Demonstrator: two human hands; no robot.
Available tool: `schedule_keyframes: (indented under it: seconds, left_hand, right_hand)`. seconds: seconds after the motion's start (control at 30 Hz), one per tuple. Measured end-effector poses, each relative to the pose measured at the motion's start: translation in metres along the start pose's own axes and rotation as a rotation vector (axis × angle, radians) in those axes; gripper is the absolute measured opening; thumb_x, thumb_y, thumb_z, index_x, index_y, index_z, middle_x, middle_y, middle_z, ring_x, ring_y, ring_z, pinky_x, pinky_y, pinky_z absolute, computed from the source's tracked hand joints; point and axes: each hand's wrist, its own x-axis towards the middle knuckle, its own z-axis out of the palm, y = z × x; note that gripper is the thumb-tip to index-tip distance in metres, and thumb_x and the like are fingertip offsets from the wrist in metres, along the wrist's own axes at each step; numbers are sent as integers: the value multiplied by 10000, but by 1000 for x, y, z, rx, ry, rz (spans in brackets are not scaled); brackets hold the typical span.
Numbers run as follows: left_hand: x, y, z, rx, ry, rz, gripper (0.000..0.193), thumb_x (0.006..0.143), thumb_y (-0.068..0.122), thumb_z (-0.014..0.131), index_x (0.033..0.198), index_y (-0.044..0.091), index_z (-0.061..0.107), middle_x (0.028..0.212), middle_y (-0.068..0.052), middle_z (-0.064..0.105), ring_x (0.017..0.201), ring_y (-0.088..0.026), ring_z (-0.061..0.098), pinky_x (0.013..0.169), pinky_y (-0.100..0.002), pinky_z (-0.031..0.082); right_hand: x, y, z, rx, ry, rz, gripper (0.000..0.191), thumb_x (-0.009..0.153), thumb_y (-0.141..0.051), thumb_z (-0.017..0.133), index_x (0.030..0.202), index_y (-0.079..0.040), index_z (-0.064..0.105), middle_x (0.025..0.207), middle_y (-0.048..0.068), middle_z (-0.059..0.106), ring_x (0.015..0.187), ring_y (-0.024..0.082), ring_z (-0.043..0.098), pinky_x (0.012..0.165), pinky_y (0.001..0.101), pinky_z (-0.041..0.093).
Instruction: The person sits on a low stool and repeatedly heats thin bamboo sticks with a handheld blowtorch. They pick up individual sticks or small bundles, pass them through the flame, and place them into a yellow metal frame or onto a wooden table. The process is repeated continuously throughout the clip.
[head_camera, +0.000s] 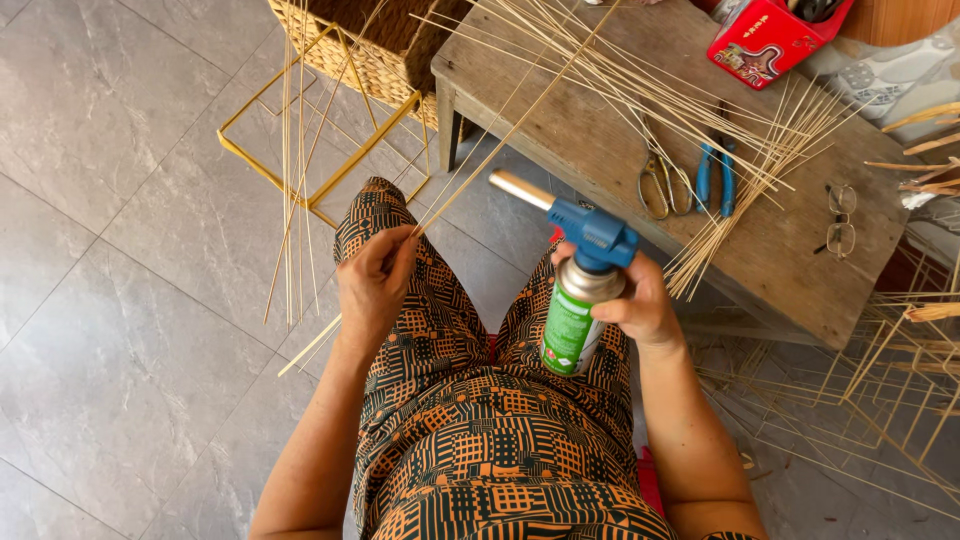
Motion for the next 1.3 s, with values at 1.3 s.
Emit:
schedule_keyframes:
  seconds: [1.3]
  left_hand:
    - [9,18,10,-67,-41,4,143,988,97,697,1091,13,752,730,-32,684,609,-40,593,555,-221,488]
  right_hand:
    - [-8,9,-6,36,93,-55,700,715,-59,718,1397,22,580,1349,165,674,1276,324,652,1148,490,532]
